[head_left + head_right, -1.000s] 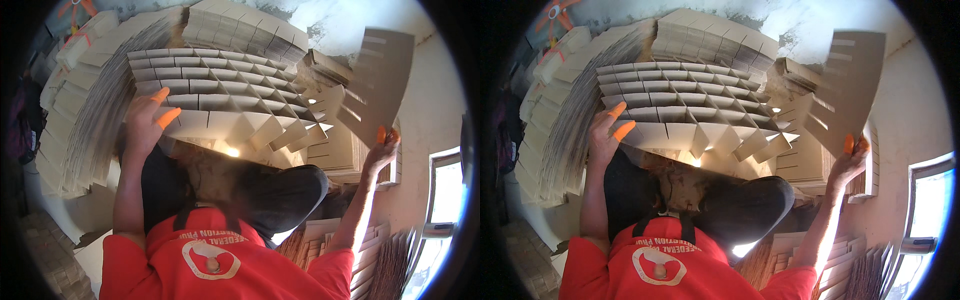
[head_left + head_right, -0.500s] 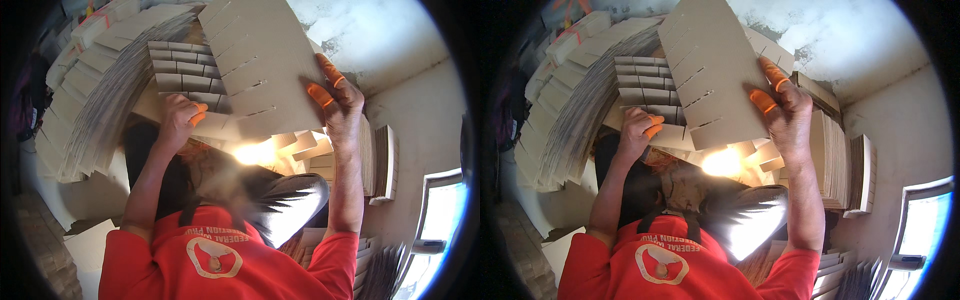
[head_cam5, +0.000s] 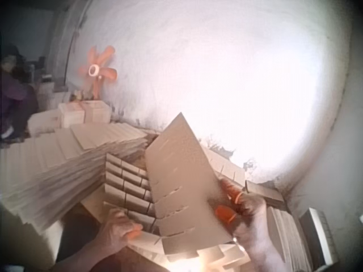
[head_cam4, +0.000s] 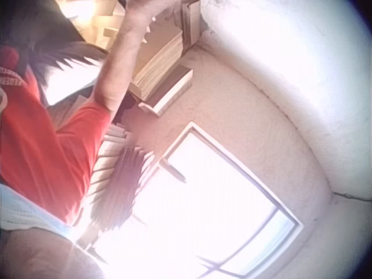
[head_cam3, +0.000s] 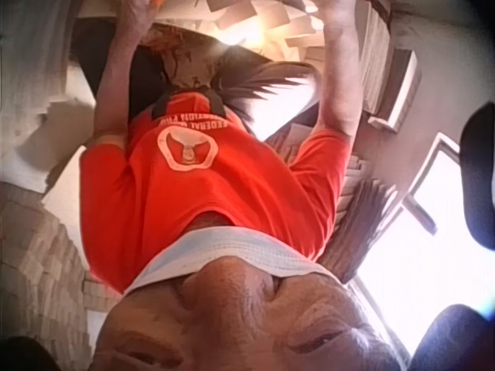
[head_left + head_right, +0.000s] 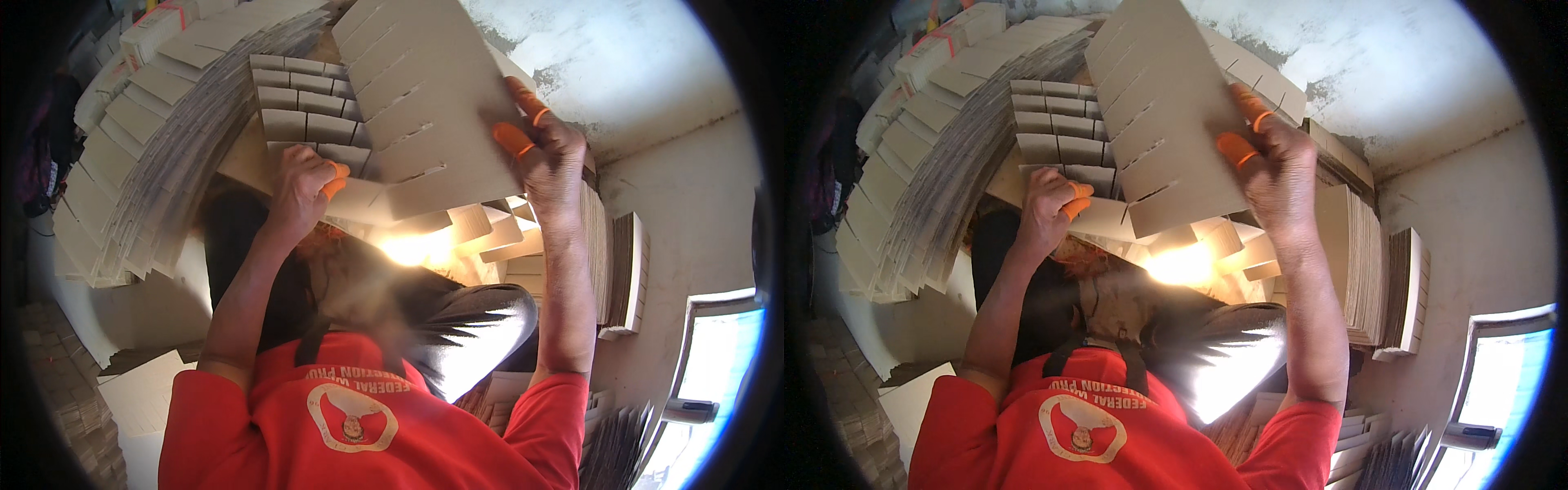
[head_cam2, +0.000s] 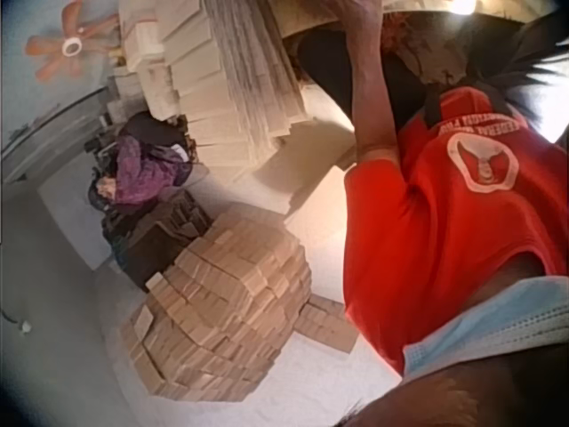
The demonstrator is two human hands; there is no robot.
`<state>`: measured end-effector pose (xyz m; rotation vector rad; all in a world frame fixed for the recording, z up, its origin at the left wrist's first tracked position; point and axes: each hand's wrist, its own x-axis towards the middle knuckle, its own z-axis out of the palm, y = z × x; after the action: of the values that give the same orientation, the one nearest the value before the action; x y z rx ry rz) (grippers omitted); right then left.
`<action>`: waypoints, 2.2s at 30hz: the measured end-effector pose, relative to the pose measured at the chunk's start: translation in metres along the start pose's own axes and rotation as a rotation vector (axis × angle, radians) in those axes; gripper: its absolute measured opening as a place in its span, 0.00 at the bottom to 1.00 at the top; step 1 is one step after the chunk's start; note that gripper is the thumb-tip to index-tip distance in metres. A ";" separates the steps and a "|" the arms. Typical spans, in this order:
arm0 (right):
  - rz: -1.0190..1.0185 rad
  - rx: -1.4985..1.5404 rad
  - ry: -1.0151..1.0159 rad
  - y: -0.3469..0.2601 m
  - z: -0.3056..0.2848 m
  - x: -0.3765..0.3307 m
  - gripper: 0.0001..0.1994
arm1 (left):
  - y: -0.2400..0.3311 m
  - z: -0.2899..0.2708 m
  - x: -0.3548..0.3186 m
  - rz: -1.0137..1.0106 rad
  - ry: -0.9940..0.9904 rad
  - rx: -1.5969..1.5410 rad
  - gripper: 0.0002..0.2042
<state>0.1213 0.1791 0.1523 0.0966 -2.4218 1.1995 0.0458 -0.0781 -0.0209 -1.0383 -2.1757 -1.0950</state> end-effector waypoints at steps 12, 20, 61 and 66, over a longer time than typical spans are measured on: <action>-0.051 0.106 0.038 0.014 0.014 0.009 0.21 | 0.001 -0.001 0.002 -0.017 -0.008 -0.039 0.09; -0.151 -0.086 -0.038 0.017 0.034 -0.001 0.13 | 0.001 0.000 0.004 -0.023 -0.023 -0.045 0.09; -0.039 -0.668 0.218 0.104 -0.021 -0.075 0.18 | 0.053 -0.020 0.002 0.073 -0.115 0.046 0.25; 0.386 -1.342 0.288 0.188 -0.139 -0.169 0.24 | 0.042 -0.032 -0.011 0.032 -0.101 0.133 0.31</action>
<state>0.2758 0.3823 0.0175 -0.8803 -2.4978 -0.4631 0.0890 -0.0929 0.0087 -1.0857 -2.2690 -0.8876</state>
